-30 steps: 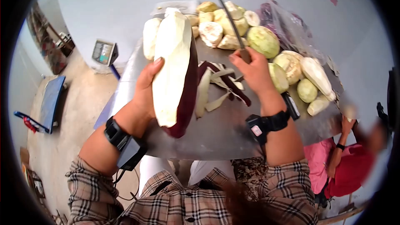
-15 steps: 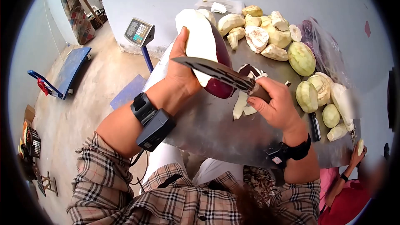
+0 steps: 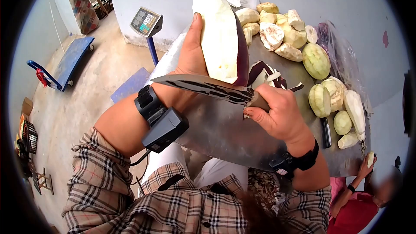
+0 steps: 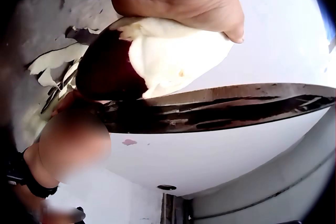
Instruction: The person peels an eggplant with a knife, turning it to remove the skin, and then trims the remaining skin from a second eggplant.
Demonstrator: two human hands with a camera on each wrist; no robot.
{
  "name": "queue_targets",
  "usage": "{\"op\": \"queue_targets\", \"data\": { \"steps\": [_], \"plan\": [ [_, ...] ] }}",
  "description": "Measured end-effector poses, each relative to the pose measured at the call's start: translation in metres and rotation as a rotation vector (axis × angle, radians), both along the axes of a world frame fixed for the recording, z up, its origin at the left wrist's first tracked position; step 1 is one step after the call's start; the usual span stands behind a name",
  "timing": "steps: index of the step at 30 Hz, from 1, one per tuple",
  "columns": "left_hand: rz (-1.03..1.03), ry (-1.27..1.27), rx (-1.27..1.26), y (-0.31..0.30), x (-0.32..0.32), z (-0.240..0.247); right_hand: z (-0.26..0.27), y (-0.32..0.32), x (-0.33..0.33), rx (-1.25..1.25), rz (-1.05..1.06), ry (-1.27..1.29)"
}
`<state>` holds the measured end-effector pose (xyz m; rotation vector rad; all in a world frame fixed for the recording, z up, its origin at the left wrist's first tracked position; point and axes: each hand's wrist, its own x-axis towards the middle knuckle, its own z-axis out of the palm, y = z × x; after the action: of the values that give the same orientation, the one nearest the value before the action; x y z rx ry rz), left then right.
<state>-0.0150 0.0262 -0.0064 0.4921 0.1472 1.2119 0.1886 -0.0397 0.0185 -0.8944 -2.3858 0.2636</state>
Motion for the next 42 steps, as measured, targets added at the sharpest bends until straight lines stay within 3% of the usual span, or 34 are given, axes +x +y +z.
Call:
{"op": "queue_targets", "data": {
  "steps": [6, 21, 26, 32, 35, 42],
  "plan": [
    [0.012, 0.009, -0.013, 0.005, 0.001, -0.002, -0.003, -0.002, -0.003, 0.020, -0.031, 0.013],
    [0.031, 0.044, -0.036, 0.006, 0.004, -0.005, -0.005, 0.006, 0.000, 0.342, -0.107, -0.007],
    [-0.054, -0.002, -0.035, 0.006, 0.002, -0.006, -0.005, 0.006, 0.001, 0.334, -0.115, -0.005],
    [0.031, 0.084, -0.086, 0.004, 0.003, -0.002, -0.007, 0.009, 0.006, 0.316, -0.124, 0.029],
    [-0.071, -0.006, -0.070, 0.005, 0.000, -0.004, -0.006, 0.009, 0.006, 0.323, -0.130, 0.031],
    [-0.065, -0.037, -0.056, 0.008, 0.002, -0.004, -0.002, 0.009, 0.010, 0.291, -0.155, 0.028]
  ]
}}
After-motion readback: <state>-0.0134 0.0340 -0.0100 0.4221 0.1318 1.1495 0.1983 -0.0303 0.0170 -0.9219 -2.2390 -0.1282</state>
